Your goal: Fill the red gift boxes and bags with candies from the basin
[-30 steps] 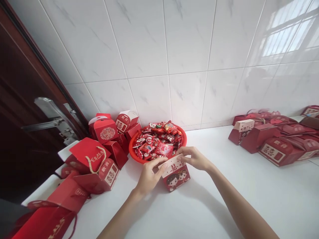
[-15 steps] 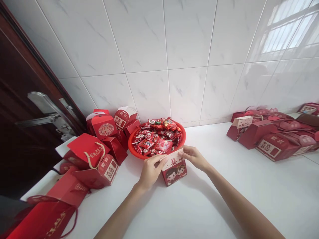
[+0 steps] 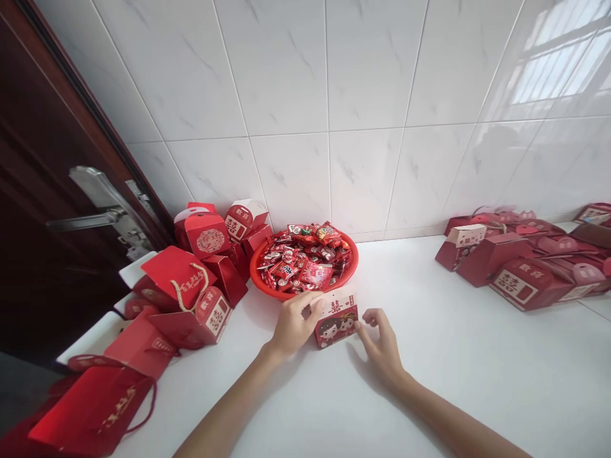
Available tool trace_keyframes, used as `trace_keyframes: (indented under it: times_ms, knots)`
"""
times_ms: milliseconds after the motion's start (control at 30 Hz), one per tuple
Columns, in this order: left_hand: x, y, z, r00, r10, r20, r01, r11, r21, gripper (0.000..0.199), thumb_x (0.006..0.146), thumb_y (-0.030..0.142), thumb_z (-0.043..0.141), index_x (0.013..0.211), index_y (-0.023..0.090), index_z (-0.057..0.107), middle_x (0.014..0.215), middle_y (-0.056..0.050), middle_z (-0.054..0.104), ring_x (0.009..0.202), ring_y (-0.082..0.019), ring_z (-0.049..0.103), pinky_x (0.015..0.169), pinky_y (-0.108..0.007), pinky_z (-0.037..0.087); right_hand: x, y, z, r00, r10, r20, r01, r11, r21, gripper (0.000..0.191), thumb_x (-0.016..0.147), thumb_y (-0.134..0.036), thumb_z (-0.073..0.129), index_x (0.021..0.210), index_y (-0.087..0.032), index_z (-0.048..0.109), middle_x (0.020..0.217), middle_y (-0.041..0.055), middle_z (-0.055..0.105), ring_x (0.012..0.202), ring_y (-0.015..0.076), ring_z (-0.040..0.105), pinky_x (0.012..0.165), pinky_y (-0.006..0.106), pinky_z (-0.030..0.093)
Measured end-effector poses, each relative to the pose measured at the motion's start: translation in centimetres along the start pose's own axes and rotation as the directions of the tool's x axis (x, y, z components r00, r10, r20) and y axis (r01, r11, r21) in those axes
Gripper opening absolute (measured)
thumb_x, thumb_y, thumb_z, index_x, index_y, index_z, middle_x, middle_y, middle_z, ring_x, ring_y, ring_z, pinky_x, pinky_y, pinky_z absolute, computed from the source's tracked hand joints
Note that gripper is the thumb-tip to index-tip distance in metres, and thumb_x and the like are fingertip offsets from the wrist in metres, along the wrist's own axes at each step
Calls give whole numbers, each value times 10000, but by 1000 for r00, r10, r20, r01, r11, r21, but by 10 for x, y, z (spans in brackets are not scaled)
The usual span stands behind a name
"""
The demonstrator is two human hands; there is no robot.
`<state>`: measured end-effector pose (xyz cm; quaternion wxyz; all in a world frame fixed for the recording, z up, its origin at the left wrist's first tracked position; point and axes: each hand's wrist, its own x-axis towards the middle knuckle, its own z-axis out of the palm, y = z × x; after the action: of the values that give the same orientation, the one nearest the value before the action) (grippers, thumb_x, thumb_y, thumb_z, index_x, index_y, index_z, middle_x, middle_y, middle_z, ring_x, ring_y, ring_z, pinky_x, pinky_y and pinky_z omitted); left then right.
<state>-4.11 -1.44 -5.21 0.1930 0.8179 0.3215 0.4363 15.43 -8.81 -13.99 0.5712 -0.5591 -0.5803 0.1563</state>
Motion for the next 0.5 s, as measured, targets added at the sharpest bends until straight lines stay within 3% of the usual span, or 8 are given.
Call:
trace_keyframes:
  times_ms: [67, 100, 167, 200, 233, 367, 500]
  knots:
    - [0, 2, -2, 998, 48, 29, -50, 996, 80, 217, 991, 289, 501, 928, 193, 686, 857, -23, 738, 788, -155, 674, 730, -255, 517, -8, -8, 1, 962, -262, 75, 265, 963, -41, 150, 981, -275, 482, 838, -237, 506, 782, 28, 608, 730, 188, 557, 691, 321, 472]
    - [0, 3, -2, 997, 67, 40, -72, 990, 121, 221, 992, 284, 490, 933, 195, 684, 856, -25, 735, 796, -162, 669, 744, -266, 516, -11, -13, 3, 909, -386, 160, 394, 919, -22, 132, 969, -236, 468, 842, -237, 505, 772, 26, 605, 716, 182, 547, 672, 307, 461]
    - [0, 5, -2, 995, 81, 53, -89, 978, 189, 231, 994, 284, 475, 940, 201, 684, 842, -24, 729, 805, -176, 656, 763, -286, 513, -17, -21, 7, 800, -514, 311, 538, 843, 10, 59, 939, -223, 479, 904, -232, 525, 813, 42, 624, 729, 187, 548, 659, 300, 459]
    - [1, 7, -1, 995, 74, 61, -85, 975, 204, 238, 996, 288, 469, 940, 205, 685, 831, -23, 725, 798, -178, 651, 759, -289, 512, -19, -23, 9, 774, -530, 348, 564, 826, 4, 49, 934, -232, 484, 930, -229, 532, 825, 48, 628, 728, 191, 546, 655, 301, 458]
    - [1, 9, 0, 996, 60, 71, -73, 977, 203, 244, 999, 293, 464, 941, 209, 686, 825, -20, 720, 788, -176, 648, 750, -287, 514, -20, -25, 11, 770, -524, 365, 565, 825, -10, 53, 934, -242, 488, 950, -227, 536, 837, 53, 633, 734, 194, 548, 659, 303, 460]
    - [1, 16, 5, 994, -4, 111, -7, 995, 98, 243, 1003, 317, 468, 984, 220, 690, 867, -17, 712, 792, -158, 662, 734, -264, 528, -20, -23, 14, 830, -460, 315, 498, 866, -50, 57, 960, -259, 492, 964, -227, 539, 829, 40, 640, 729, 181, 563, 671, 289, 460]
    - [1, 22, 15, 992, -72, 103, 71, 997, 10, 221, 966, 348, 541, 1068, 214, 683, 961, -34, 736, 839, -172, 685, 751, -276, 546, -16, -20, 12, 845, -472, 253, 505, 859, -85, 85, 976, -264, 497, 928, -226, 557, 768, 18, 642, 671, 159, 558, 646, 268, 444]
